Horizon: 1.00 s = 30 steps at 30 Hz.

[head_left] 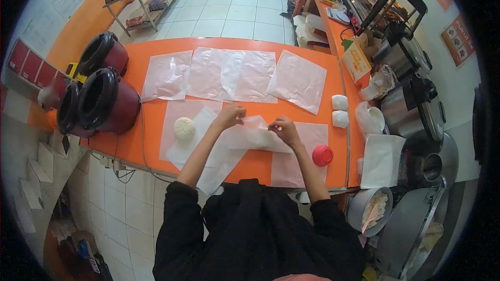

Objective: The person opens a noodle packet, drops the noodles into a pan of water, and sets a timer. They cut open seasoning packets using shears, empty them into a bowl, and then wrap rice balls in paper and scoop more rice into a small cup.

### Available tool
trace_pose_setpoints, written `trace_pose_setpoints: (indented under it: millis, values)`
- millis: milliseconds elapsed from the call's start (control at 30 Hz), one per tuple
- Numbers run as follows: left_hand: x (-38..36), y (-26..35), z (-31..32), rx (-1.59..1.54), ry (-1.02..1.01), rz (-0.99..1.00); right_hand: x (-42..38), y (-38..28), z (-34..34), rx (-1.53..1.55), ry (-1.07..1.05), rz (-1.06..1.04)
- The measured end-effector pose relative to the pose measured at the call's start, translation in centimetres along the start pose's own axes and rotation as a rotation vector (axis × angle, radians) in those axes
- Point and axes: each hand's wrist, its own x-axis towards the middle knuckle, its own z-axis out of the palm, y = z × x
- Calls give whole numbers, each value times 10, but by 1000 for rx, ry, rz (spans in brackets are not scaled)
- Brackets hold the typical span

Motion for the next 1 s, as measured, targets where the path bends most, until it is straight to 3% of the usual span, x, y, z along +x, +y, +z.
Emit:
trace_pose_setpoints:
  millis: [67, 133, 267, 367, 467, 567, 700, 833, 867, 967, 1000]
  values:
    - [-18, 4, -2, -149, 21, -65, -18, 1, 9, -18, 85, -72]
    - [-36, 7, -4, -11, 55, 30, -33, -7, 15, -22, 177, -151]
    - [-67, 11, -1, 123, 66, 331, -54, -2, 28, -39, 141, -166]
    - [-80, 18, -7, 198, -54, 398, -60, -2, 29, -49, 114, -216]
    - [-78, 39, -37, 165, 70, 167, -62, -3, 28, -34, 101, -240]
    - [-46, 46, -6, -67, 276, 78, -62, -5, 21, -68, 37, -274]
    - [-15, 51, 79, 87, 111, 114, -65, -2, 17, 2, -138, -174]
    - [-31, 63, 81, 31, -26, 32, -41, 4, 15, 74, -224, 166]
    - [-32, 65, 77, -43, -45, -43, -32, 10, 18, 77, -199, 83]
    - [-33, 48, 74, -93, -3, 63, -4, 30, 14, -202, -479, -77]
    - [-36, 43, 70, -144, -41, 37, 2, 33, 15, -247, -572, -35]
